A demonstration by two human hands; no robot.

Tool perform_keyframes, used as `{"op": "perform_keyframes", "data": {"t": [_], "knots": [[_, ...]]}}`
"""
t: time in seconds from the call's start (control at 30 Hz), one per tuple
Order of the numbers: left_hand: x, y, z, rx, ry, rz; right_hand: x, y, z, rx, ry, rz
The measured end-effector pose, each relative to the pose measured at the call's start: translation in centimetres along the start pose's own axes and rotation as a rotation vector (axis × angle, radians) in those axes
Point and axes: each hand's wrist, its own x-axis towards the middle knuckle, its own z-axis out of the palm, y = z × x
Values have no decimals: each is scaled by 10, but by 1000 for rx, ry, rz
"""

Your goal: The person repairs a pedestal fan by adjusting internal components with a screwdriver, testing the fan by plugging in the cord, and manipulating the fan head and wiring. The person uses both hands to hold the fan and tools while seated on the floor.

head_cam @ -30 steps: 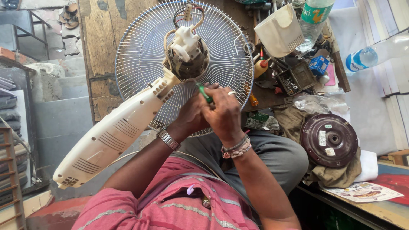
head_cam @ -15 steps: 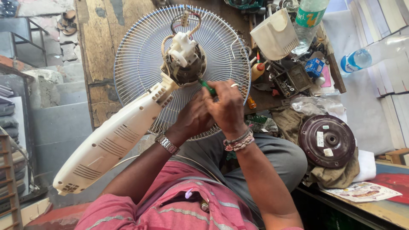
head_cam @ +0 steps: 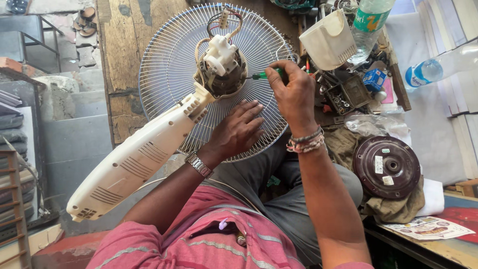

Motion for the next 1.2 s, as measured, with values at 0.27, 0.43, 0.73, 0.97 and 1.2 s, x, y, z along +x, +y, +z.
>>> {"op": "perform_keyframes", "data": {"t": [0.27, 0.43, 0.73, 0.97, 1.2], "knots": [[0, -1, 3, 5, -5, -11, 21, 11, -5, 19, -111, 56], [1, -1, 2, 20, -23, -12, 25, 7, 2, -35, -161, 50], [1, -1, -2, 0, -1, -3, 30, 8, -2, -39, -62, 7], [1, -2, 0, 11, 10, 8, 37, 16, -2, -103, -84, 1], [1, -2, 0, 14, -22, -6, 42, 43, 25, 11, -203, 105]]}}
